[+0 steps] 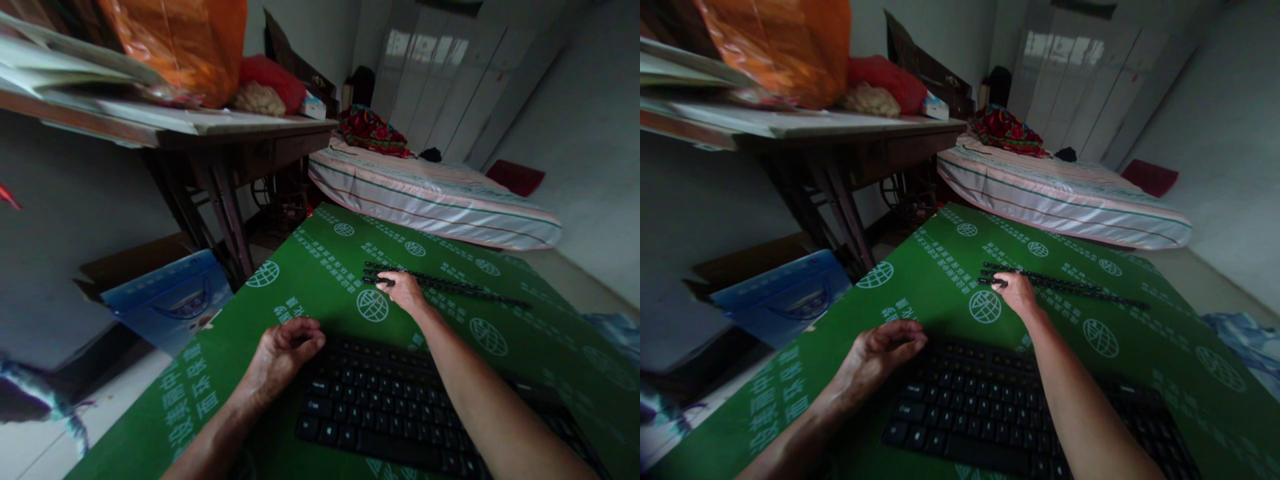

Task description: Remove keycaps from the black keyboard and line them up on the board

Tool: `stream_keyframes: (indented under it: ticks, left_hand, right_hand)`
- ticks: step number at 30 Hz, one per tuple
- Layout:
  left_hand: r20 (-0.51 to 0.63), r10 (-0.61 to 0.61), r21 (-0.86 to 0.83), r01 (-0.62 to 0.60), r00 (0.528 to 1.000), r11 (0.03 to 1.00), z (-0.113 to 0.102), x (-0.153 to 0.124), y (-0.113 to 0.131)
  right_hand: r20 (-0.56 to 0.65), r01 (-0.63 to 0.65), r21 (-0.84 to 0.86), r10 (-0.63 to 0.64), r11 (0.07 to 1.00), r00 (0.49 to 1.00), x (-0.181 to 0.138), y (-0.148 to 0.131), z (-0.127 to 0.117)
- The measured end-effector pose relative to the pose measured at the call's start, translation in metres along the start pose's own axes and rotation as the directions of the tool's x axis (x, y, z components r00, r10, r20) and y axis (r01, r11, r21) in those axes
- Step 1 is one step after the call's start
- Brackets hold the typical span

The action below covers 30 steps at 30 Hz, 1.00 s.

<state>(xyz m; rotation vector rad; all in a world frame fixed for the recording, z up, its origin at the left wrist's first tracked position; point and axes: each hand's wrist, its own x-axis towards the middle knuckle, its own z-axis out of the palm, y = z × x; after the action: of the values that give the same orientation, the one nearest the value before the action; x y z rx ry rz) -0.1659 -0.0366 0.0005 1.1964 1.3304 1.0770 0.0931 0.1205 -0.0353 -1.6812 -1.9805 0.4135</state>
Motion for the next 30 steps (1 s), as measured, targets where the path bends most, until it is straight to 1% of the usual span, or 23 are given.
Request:
stream_keyframes:
  ticks: [4,8,10,12,16,20,23,27,30]
  left_hand:
    - [-0.016,0.001,0.033,0.0,1.0,0.999,0.001,-0.001,0.003]
    - [-0.007,0.012,0.011,-0.012,1.0,1.0,0.001,-0.001,0.004]
    - [0.002,0.015,0.001,-0.015,1.0,1.0,0.002,-0.002,0.005]
    - [0.005,0.015,-0.003,-0.015,1.0,1.0,0.003,-0.002,0.006]
    - [-0.006,0.036,-0.025,-0.036,0.999,0.999,0.005,-0.004,0.008]
    - [-0.016,0.066,0.005,-0.066,0.998,0.998,0.007,-0.005,0.008]
    - [-0.004,0.092,0.021,-0.092,0.996,0.996,0.008,-0.005,0.006]
    - [0.007,0.121,-0.002,-0.121,0.993,0.993,0.007,-0.002,0.001]
    - [0.027,0.14,-0.007,-0.14,0.99,0.99,0.007,-0.001,-0.003]
  right_hand:
    - [-0.005,-0.001,0.047,0.001,0.999,1.0,-0.004,-0.004,-0.008]
    - [0.0,-0.032,0.242,0.033,0.97,0.999,-0.019,-0.017,-0.029]
    - [0.01,-0.082,0.336,0.083,0.938,0.996,-0.034,-0.025,-0.041]
    - [0.011,-0.122,0.389,0.127,0.913,0.992,-0.051,-0.032,-0.051]
    - [0.029,-0.132,0.445,0.133,0.886,0.991,-0.091,-0.043,-0.063]
    - [0.132,-0.14,0.48,0.087,0.866,0.987,-0.123,-0.056,-0.067]
    - [0.199,-0.131,0.464,0.041,0.876,0.979,-0.139,-0.069,-0.066]
    - [0.197,-0.148,0.421,0.069,0.895,0.978,-0.152,-0.089,-0.06]
    - [0.211,-0.138,0.454,0.044,0.88,0.976,-0.156,-0.1,-0.051]
